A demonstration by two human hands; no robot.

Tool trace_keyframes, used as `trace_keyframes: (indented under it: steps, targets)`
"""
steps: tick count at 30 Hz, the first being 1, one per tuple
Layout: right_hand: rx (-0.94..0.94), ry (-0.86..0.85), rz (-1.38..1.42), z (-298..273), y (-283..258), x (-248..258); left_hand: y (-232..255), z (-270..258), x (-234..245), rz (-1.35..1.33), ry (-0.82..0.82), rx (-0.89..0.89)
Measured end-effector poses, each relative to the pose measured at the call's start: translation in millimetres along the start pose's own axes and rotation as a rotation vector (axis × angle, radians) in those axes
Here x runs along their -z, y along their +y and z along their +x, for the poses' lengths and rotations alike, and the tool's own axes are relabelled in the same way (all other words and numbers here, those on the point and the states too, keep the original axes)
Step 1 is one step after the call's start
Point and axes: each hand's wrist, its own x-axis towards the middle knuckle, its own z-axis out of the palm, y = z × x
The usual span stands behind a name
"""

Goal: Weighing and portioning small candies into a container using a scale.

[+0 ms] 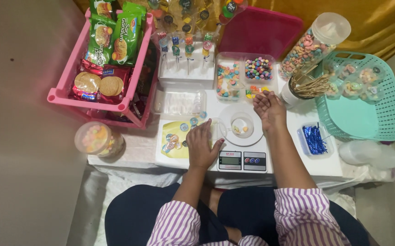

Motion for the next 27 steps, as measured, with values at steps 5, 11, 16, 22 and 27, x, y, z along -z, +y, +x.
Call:
trace_keyframes:
  steps: [5, 11, 16, 22, 27]
  targets:
    - [0.019, -0.005, 0.011, -26, -23, 20, -4, -1, -5, 0.005, 0.005, -0.008]
    - [0.175, -0.031, -0.132, -60, -48, 51, -6, -2, -6, -0.005, 0.014, -0.017]
    - [0.356, -0.077, -0.343, -93, -55, 57, -10, -3, -12, 0.018, 0.047, -0.041]
    - [0.684, -0.309, -0.823, -159, -71, 23, -11, -4, -14, 0.013, 0.054, -0.042]
    - [0.795, -0.405, -0.873, -169, -77, 23, -12, -4, -14, 0.017, 0.054, -0.041]
